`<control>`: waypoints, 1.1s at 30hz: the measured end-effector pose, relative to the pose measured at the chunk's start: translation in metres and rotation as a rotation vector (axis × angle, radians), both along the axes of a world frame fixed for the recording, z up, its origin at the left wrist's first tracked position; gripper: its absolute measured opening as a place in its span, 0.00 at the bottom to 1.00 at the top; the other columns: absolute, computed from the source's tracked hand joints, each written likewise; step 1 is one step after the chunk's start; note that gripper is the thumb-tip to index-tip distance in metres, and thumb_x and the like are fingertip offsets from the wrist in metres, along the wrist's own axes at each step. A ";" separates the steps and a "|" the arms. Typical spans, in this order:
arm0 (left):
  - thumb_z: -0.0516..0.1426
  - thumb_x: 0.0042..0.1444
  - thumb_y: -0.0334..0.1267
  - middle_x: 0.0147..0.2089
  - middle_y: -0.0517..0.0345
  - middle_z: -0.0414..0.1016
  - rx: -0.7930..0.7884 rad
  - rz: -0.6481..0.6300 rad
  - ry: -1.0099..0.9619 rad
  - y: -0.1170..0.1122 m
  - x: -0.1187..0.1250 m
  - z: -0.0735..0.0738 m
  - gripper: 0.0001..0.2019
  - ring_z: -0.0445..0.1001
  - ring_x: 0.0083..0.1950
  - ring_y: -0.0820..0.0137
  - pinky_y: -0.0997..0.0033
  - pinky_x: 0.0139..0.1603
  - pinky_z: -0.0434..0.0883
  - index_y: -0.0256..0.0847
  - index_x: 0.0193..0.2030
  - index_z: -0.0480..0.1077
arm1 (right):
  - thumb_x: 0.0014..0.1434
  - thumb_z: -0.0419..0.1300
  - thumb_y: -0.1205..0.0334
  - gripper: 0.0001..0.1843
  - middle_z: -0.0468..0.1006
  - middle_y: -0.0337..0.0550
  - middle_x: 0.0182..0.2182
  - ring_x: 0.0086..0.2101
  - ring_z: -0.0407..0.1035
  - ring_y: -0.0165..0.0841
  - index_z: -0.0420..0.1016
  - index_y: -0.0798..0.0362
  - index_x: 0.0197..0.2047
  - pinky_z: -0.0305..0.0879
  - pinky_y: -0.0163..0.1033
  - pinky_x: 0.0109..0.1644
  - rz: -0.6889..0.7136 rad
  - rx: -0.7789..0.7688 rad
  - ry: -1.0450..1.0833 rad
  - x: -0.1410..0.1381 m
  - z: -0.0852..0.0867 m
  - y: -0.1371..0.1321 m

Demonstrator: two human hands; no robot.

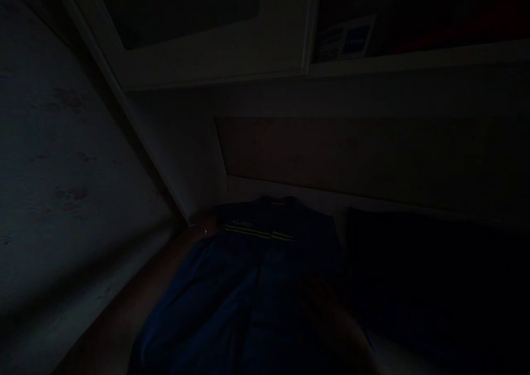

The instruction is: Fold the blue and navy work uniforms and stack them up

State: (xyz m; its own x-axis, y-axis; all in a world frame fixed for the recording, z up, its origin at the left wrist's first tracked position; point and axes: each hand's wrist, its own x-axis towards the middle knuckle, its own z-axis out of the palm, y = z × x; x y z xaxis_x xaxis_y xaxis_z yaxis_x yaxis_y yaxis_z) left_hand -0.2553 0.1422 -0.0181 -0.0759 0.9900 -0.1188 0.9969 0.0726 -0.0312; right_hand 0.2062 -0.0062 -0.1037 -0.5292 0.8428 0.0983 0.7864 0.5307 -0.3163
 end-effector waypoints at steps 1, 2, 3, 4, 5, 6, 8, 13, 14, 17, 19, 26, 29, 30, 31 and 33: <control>0.56 0.61 0.50 0.49 0.51 0.75 -0.026 0.001 0.025 -0.004 0.001 -0.004 0.18 0.74 0.49 0.63 0.53 0.51 0.72 0.37 0.48 0.71 | 0.68 0.46 0.44 0.26 0.57 0.33 0.67 0.65 0.54 0.46 0.53 0.30 0.68 0.42 0.71 0.67 -0.002 -0.002 0.002 0.000 0.000 0.000; 0.56 0.61 0.49 0.49 0.51 0.75 -0.047 0.009 0.053 -0.007 0.001 -0.007 0.17 0.75 0.49 0.64 0.54 0.51 0.73 0.37 0.48 0.71 | 0.68 0.46 0.44 0.26 0.57 0.33 0.67 0.65 0.54 0.46 0.54 0.30 0.68 0.42 0.70 0.67 -0.004 -0.004 0.004 0.000 0.000 0.000; 0.56 0.62 0.48 0.49 0.51 0.75 -0.059 0.020 0.079 -0.008 -0.001 -0.008 0.16 0.75 0.49 0.64 0.54 0.51 0.73 0.37 0.48 0.72 | 0.68 0.46 0.44 0.26 0.58 0.34 0.67 0.65 0.54 0.45 0.54 0.30 0.68 0.42 0.70 0.67 -0.007 -0.007 0.005 0.000 0.000 0.000; 0.56 0.62 0.47 0.49 0.51 0.75 -0.066 0.031 0.099 -0.009 -0.004 -0.007 0.16 0.74 0.49 0.64 0.54 0.51 0.73 0.37 0.48 0.71 | 0.68 0.46 0.44 0.26 0.59 0.34 0.67 0.65 0.54 0.46 0.56 0.31 0.67 0.42 0.70 0.67 -0.012 -0.011 0.007 -0.001 0.001 0.000; 0.56 0.62 0.46 0.50 0.50 0.74 -0.071 0.039 0.114 -0.009 -0.008 -0.005 0.15 0.74 0.49 0.64 0.54 0.51 0.73 0.37 0.49 0.71 | 0.68 0.46 0.44 0.25 0.59 0.34 0.66 0.65 0.54 0.46 0.57 0.31 0.67 0.42 0.70 0.67 -0.015 -0.018 0.010 -0.001 0.002 0.000; 0.57 0.61 0.45 0.51 0.50 0.74 -0.076 0.040 0.123 -0.010 -0.011 -0.002 0.15 0.74 0.50 0.64 0.54 0.51 0.73 0.37 0.49 0.71 | 0.68 0.46 0.44 0.25 0.59 0.35 0.66 0.65 0.54 0.46 0.57 0.32 0.67 0.41 0.71 0.67 -0.016 -0.024 0.013 -0.001 0.003 0.000; 0.58 0.61 0.45 0.53 0.50 0.73 -0.080 0.032 0.128 -0.012 -0.015 0.003 0.15 0.73 0.52 0.62 0.53 0.53 0.72 0.38 0.50 0.71 | 0.68 0.45 0.44 0.25 0.59 0.34 0.66 0.65 0.54 0.45 0.57 0.32 0.67 0.40 0.71 0.67 -0.016 -0.034 0.025 -0.002 0.005 -0.001; 0.57 0.61 0.44 0.53 0.51 0.74 -0.022 0.047 0.104 -0.025 -0.006 0.006 0.14 0.72 0.54 0.62 0.51 0.55 0.70 0.37 0.49 0.71 | 0.68 0.45 0.43 0.25 0.60 0.35 0.66 0.65 0.54 0.45 0.59 0.33 0.66 0.40 0.69 0.68 -0.026 -0.066 0.061 -0.003 0.011 -0.001; 0.57 0.61 0.44 0.53 0.50 0.74 0.004 0.061 0.093 -0.027 -0.003 0.008 0.14 0.73 0.53 0.62 0.51 0.55 0.70 0.37 0.49 0.71 | 0.68 0.46 0.43 0.25 0.60 0.36 0.66 0.65 0.54 0.45 0.60 0.33 0.66 0.40 0.69 0.68 -0.031 -0.069 0.067 -0.003 0.012 -0.001; 0.56 0.62 0.44 0.52 0.50 0.74 0.105 0.124 0.038 -0.025 0.003 0.024 0.15 0.73 0.52 0.62 0.52 0.55 0.71 0.37 0.49 0.71 | 0.67 0.47 0.44 0.25 0.62 0.37 0.66 0.64 0.55 0.45 0.61 0.34 0.65 0.37 0.67 0.69 -0.025 -0.060 0.089 -0.002 0.014 -0.001; 0.54 0.64 0.44 0.54 0.50 0.73 0.192 0.179 -0.013 -0.019 0.007 0.042 0.16 0.73 0.53 0.62 0.52 0.55 0.70 0.36 0.52 0.70 | 0.67 0.48 0.44 0.25 0.63 0.37 0.65 0.64 0.56 0.44 0.62 0.35 0.65 0.35 0.66 0.70 -0.024 -0.056 0.101 -0.002 0.016 -0.001; 0.49 0.67 0.42 0.57 0.48 0.73 0.203 0.016 -0.325 -0.004 0.066 0.060 0.17 0.72 0.56 0.64 0.57 0.59 0.66 0.36 0.56 0.68 | 0.67 0.48 0.45 0.25 0.61 0.39 0.66 0.65 0.52 0.45 0.63 0.37 0.65 0.33 0.68 0.68 -0.041 -0.145 0.105 -0.007 0.027 0.000; 0.55 0.62 0.44 0.56 0.53 0.77 0.092 -0.084 -0.504 -0.023 0.106 0.039 0.17 0.74 0.55 0.66 0.67 0.58 0.69 0.42 0.54 0.71 | 0.66 0.50 0.48 0.23 0.67 0.42 0.63 0.63 0.57 0.44 0.70 0.42 0.61 0.40 0.63 0.69 -0.063 -0.203 0.218 -0.007 0.038 0.000; 0.54 0.61 0.46 0.56 0.53 0.76 0.083 -0.088 -0.559 -0.036 0.115 0.034 0.18 0.74 0.56 0.66 0.69 0.57 0.69 0.42 0.55 0.71 | 0.66 0.50 0.48 0.24 0.69 0.45 0.61 0.61 0.61 0.43 0.72 0.46 0.59 0.47 0.59 0.68 -0.094 -0.245 0.294 -0.003 0.042 -0.005; 0.52 0.62 0.47 0.57 0.54 0.76 0.087 -0.077 -0.610 -0.052 0.121 0.029 0.19 0.74 0.56 0.66 0.69 0.57 0.69 0.43 0.56 0.70 | 0.66 0.49 0.48 0.24 0.72 0.47 0.58 0.58 0.65 0.42 0.73 0.49 0.58 0.55 0.53 0.66 -0.133 -0.297 0.386 0.003 0.047 -0.013; 0.46 0.65 0.49 0.58 0.51 0.75 0.123 -0.022 -0.687 -0.097 0.119 0.023 0.22 0.75 0.56 0.66 0.67 0.56 0.71 0.41 0.58 0.67 | 0.66 0.47 0.46 0.26 0.78 0.49 0.51 0.50 0.72 0.39 0.75 0.52 0.54 0.68 0.44 0.55 -0.213 -0.443 0.553 0.024 0.054 -0.043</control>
